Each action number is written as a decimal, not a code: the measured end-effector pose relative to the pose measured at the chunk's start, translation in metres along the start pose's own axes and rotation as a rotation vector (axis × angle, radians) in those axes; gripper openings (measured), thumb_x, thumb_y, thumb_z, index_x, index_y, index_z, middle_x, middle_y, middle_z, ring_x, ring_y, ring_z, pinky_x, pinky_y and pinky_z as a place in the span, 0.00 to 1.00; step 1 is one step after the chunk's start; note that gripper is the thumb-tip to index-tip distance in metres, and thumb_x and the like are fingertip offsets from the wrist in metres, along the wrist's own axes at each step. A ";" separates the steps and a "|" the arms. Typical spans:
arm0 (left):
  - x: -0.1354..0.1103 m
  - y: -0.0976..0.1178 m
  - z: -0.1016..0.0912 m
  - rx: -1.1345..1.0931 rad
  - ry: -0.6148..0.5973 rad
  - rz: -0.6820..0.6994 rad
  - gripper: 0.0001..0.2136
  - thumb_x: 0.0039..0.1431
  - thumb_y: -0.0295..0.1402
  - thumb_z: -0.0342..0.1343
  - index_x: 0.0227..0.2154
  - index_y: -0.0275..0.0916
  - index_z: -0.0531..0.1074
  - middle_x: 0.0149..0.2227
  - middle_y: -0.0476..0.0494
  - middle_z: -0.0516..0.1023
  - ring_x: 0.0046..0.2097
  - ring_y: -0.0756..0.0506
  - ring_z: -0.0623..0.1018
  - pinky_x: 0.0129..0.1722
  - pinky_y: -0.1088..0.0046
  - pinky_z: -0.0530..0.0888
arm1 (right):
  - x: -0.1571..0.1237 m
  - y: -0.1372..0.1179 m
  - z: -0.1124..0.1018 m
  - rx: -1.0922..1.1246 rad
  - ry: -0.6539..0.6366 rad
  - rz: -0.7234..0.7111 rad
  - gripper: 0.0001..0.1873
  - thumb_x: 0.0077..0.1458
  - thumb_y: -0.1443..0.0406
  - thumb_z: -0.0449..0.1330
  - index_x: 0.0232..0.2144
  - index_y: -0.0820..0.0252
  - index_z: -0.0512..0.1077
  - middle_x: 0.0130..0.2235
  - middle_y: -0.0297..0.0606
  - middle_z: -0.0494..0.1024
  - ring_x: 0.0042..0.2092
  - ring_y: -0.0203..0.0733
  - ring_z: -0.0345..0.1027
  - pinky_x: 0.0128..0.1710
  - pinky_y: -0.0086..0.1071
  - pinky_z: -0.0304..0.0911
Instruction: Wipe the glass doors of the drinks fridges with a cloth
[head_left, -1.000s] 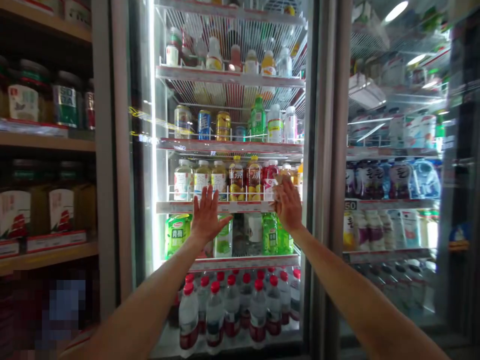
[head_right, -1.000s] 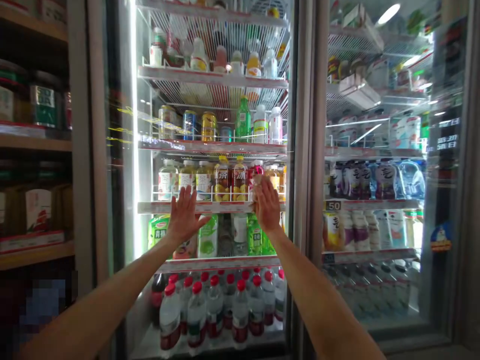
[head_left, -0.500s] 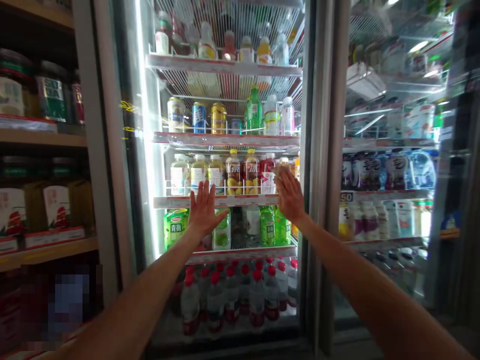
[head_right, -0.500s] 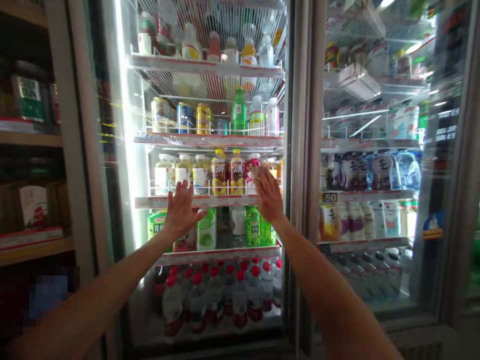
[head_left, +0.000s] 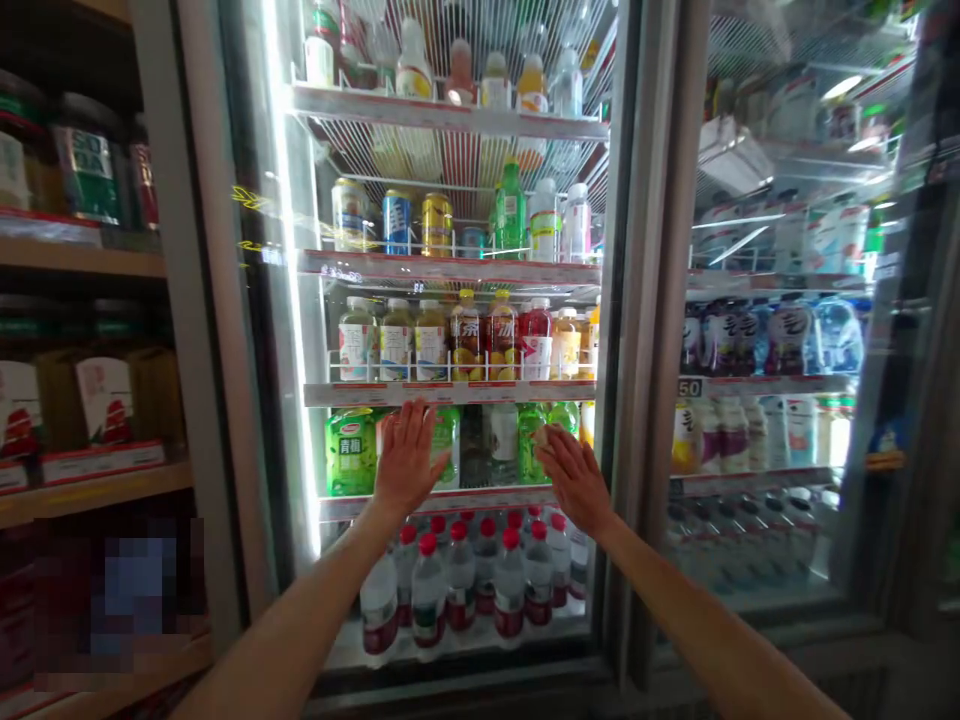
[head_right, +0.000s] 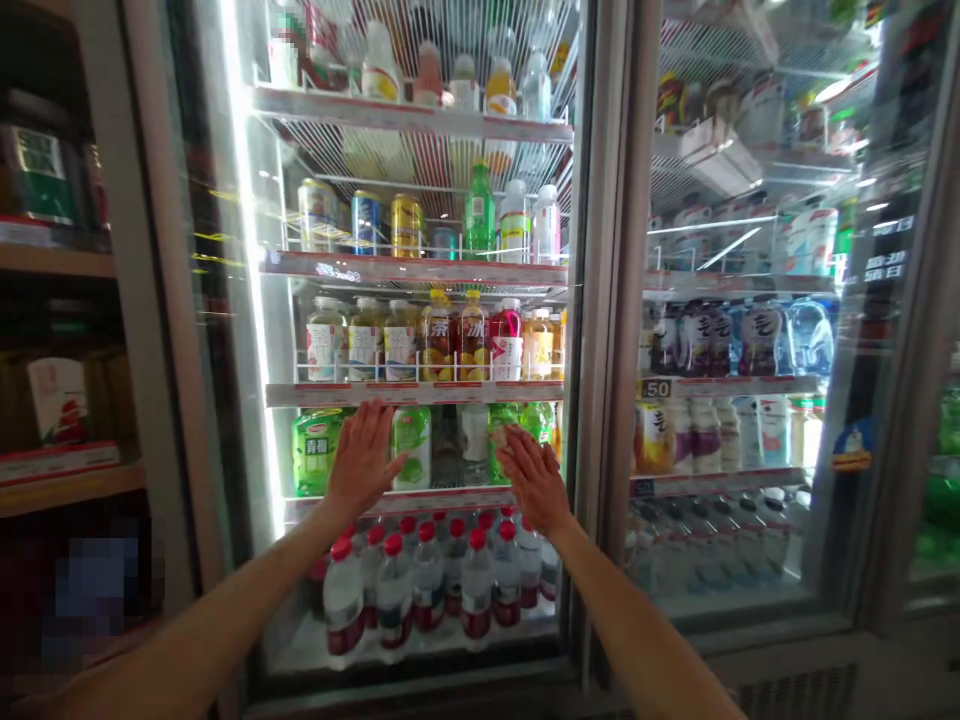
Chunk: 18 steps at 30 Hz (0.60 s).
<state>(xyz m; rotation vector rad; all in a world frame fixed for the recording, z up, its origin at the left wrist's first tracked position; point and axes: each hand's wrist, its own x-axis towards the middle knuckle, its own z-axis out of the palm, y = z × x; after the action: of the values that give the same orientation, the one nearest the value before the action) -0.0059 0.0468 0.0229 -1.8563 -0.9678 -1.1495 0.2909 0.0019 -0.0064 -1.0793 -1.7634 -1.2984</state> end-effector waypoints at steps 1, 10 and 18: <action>-0.005 0.001 0.001 0.001 0.005 0.016 0.34 0.59 0.39 0.48 0.64 0.36 0.42 0.65 0.33 0.48 0.66 0.39 0.45 0.63 0.54 0.48 | 0.005 0.005 0.000 -0.022 0.020 0.039 0.22 0.59 0.69 0.47 0.55 0.53 0.62 0.60 0.40 0.62 0.65 0.43 0.43 0.61 0.47 0.48; -0.048 0.012 0.003 0.035 -0.053 0.020 0.32 0.58 0.36 0.48 0.63 0.38 0.46 0.64 0.36 0.52 0.65 0.39 0.52 0.62 0.55 0.53 | -0.004 0.015 0.003 0.007 0.189 0.387 0.27 0.61 0.66 0.45 0.62 0.52 0.51 0.65 0.45 0.50 0.66 0.49 0.41 0.57 0.53 0.56; -0.051 0.023 0.003 0.046 -0.033 -0.022 0.33 0.57 0.36 0.48 0.63 0.35 0.45 0.64 0.34 0.50 0.65 0.37 0.52 0.60 0.53 0.56 | -0.001 0.025 0.006 0.034 0.203 0.438 0.27 0.60 0.66 0.45 0.62 0.57 0.50 0.64 0.48 0.50 0.65 0.50 0.42 0.58 0.55 0.53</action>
<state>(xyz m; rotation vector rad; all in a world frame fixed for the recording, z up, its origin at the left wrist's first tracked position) -0.0009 0.0285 -0.0302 -1.8374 -1.0267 -1.1035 0.3139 0.0113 0.0016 -1.1868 -1.3032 -1.0591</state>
